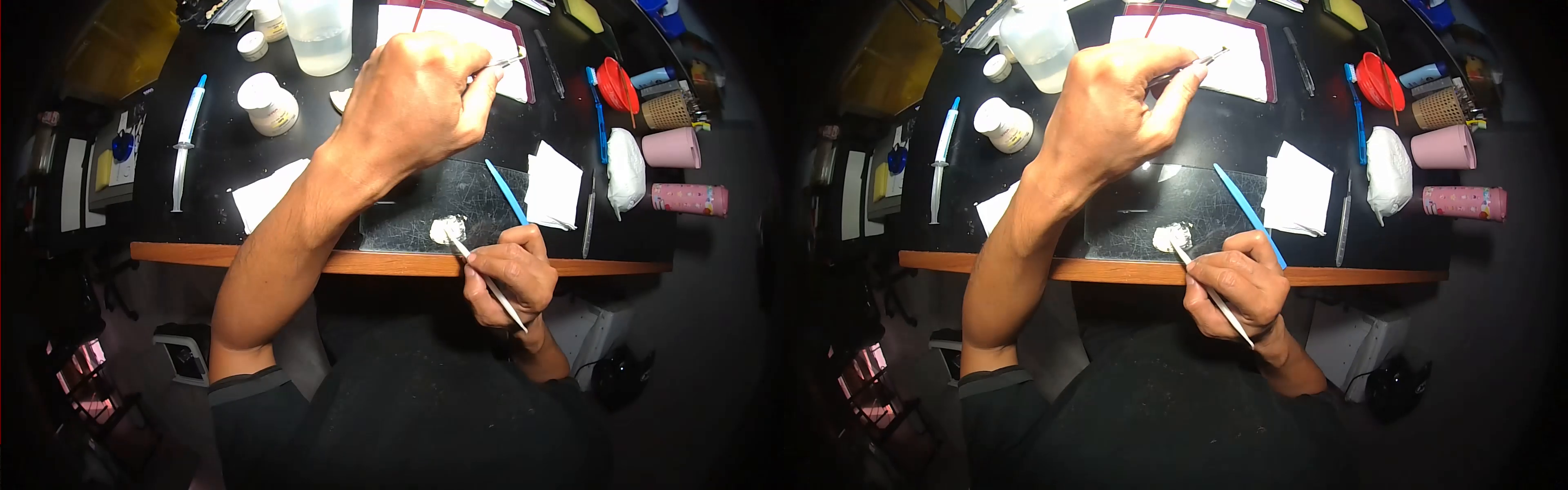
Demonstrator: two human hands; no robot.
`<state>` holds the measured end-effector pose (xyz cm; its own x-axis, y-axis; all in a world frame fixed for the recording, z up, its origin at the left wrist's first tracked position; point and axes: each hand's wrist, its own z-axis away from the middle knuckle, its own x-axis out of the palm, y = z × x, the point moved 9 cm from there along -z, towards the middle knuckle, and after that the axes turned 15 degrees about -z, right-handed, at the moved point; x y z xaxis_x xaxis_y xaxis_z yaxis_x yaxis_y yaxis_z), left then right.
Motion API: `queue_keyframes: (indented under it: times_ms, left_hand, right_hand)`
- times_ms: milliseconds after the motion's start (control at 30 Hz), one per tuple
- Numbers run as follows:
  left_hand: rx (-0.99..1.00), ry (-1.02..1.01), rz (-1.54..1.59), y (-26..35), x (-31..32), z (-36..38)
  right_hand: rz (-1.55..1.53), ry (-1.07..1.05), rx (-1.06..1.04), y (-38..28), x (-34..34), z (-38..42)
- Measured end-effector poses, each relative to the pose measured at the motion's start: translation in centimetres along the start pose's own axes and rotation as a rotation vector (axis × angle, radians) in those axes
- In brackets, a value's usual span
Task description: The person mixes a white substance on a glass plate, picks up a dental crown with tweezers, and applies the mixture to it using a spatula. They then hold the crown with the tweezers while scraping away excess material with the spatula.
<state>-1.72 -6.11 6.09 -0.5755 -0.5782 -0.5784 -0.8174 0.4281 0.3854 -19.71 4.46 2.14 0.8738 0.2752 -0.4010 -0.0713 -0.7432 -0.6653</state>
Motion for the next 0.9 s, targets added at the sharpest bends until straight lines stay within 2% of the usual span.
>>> queue_keyframes:
  times_ms: [567, 767, 900]
  left_hand:
    - [0.017, -0.050, -0.055, 0.0, 0.8, 0.5]
    - [-0.049, -0.153, -0.019, -0.5, 1.3, 0.7]
    - [-0.018, -0.124, -0.038, 0.0, 1.1, 0.4]
  right_hand:
    - [0.011, -0.010, -0.011, -0.1, -0.1, -0.2]
    - [-0.003, -0.008, -0.017, -0.1, -0.1, -0.2]
    - [-0.026, 0.004, -0.025, -0.3, -0.6, -0.5]
